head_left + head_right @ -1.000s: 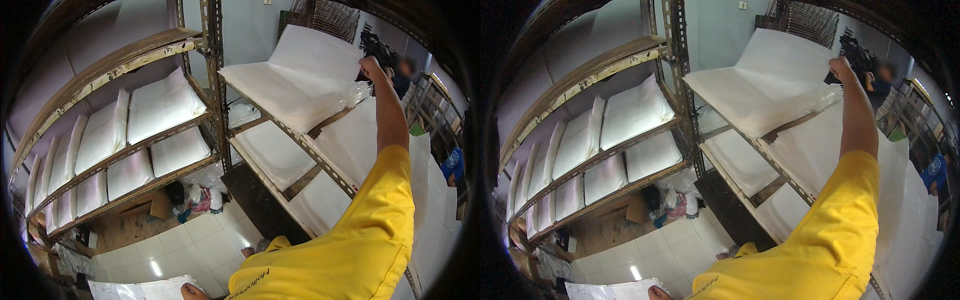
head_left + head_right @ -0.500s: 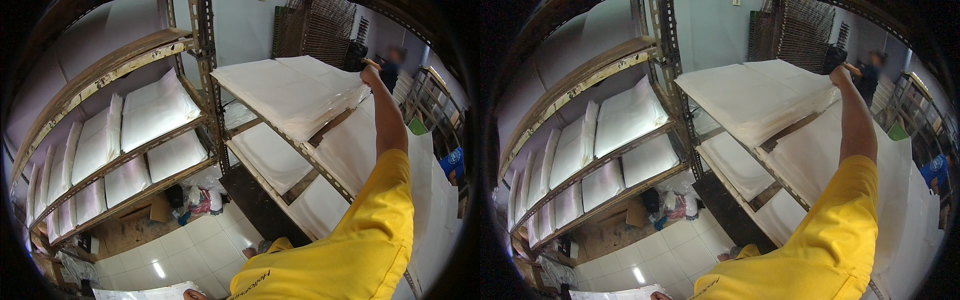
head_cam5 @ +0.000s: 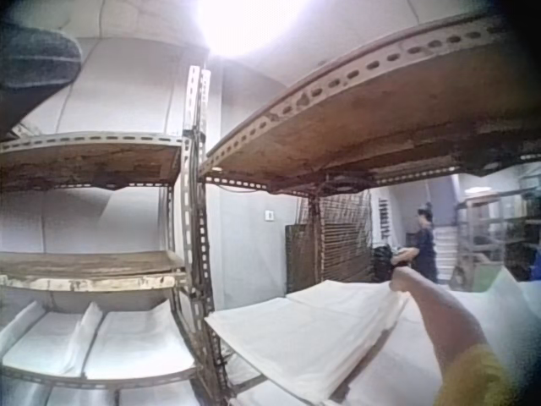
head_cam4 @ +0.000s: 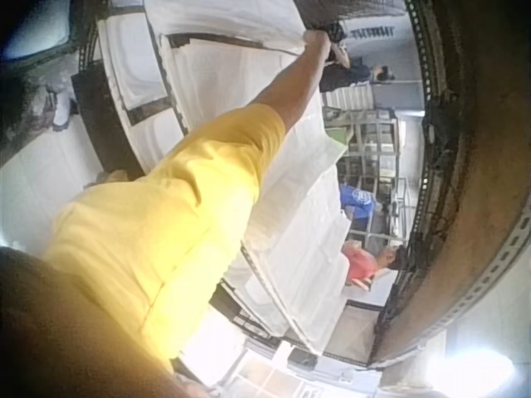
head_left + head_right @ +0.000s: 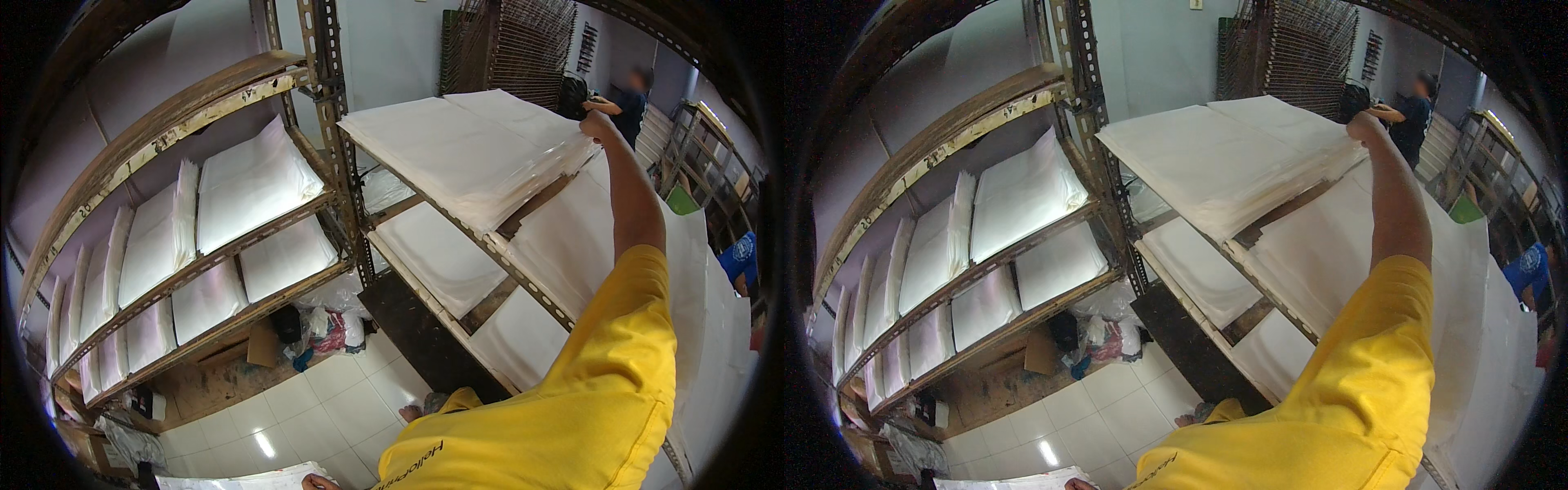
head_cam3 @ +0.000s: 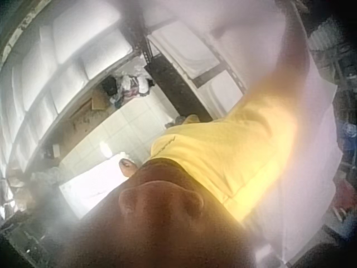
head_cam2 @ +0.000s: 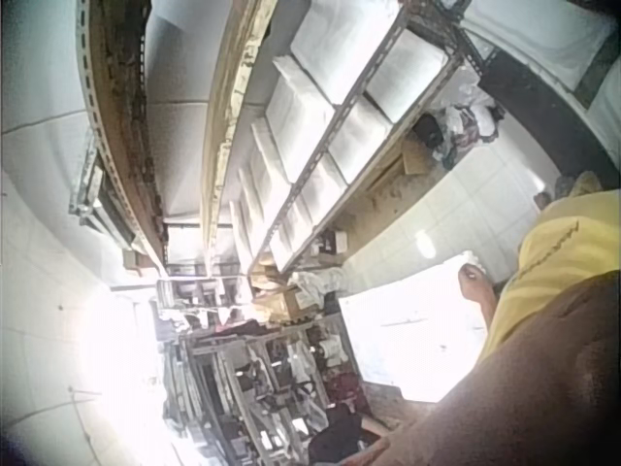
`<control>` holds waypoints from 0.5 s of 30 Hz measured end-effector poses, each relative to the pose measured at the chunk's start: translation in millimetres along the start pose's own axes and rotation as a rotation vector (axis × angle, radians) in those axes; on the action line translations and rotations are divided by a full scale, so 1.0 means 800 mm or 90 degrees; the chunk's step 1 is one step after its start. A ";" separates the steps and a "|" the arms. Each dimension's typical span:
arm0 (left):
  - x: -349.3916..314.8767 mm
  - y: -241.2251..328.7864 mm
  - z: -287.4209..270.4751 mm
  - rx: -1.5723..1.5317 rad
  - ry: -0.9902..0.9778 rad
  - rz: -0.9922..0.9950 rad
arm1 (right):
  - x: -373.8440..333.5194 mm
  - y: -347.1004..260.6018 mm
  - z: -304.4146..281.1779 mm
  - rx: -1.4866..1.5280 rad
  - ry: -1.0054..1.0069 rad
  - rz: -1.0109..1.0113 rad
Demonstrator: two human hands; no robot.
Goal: The person repeatedly picks up white paper sheets from a table and places them onto a metal shelving unit. They handle the sheets one at a time, stacking them in neat piles on the shelves. Another person is visible working at the table in the background.
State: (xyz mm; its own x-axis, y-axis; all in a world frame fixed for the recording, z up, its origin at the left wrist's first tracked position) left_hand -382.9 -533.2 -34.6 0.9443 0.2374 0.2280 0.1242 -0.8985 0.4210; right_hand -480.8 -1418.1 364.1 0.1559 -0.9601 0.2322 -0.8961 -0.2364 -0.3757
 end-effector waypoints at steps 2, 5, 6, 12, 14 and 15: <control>0.004 0.006 0.010 -0.021 -0.020 0.018 | 0.045 0.046 -0.027 0.015 0.023 -0.060; 0.002 0.008 0.008 0.014 -0.016 0.022 | 0.047 0.021 -0.043 -0.058 0.099 -0.103; 0.001 0.007 0.005 0.034 -0.013 0.020 | 0.036 -0.002 -0.043 -0.049 0.161 -0.127; 0.000 -0.057 0.062 -0.065 0.067 0.010 | -0.013 -0.160 -0.066 0.147 0.057 -0.472; -0.004 -0.059 0.049 -0.080 0.117 0.019 | -0.051 -0.243 -0.048 0.381 -0.068 -0.530; -0.012 -0.064 0.038 -0.091 0.099 0.000 | -0.115 -0.295 -0.055 0.335 -0.187 -0.527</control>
State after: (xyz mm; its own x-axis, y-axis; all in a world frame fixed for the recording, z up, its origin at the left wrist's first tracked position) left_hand -388.9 -500.5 -85.3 0.8848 0.3006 0.3561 0.0689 -0.8401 0.5380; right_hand -302.0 -1267.5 470.5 0.8017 -0.4482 0.3954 -0.1763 -0.8095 -0.5600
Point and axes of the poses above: each hand's wrist, its own x-axis towards the middle knuckle, its own z-axis out of the palm, y = z × x, the point moved 3 cm from there along x, towards the middle knuckle, and after that the axes turned 12 degrees about x, right-handed, at the moved point
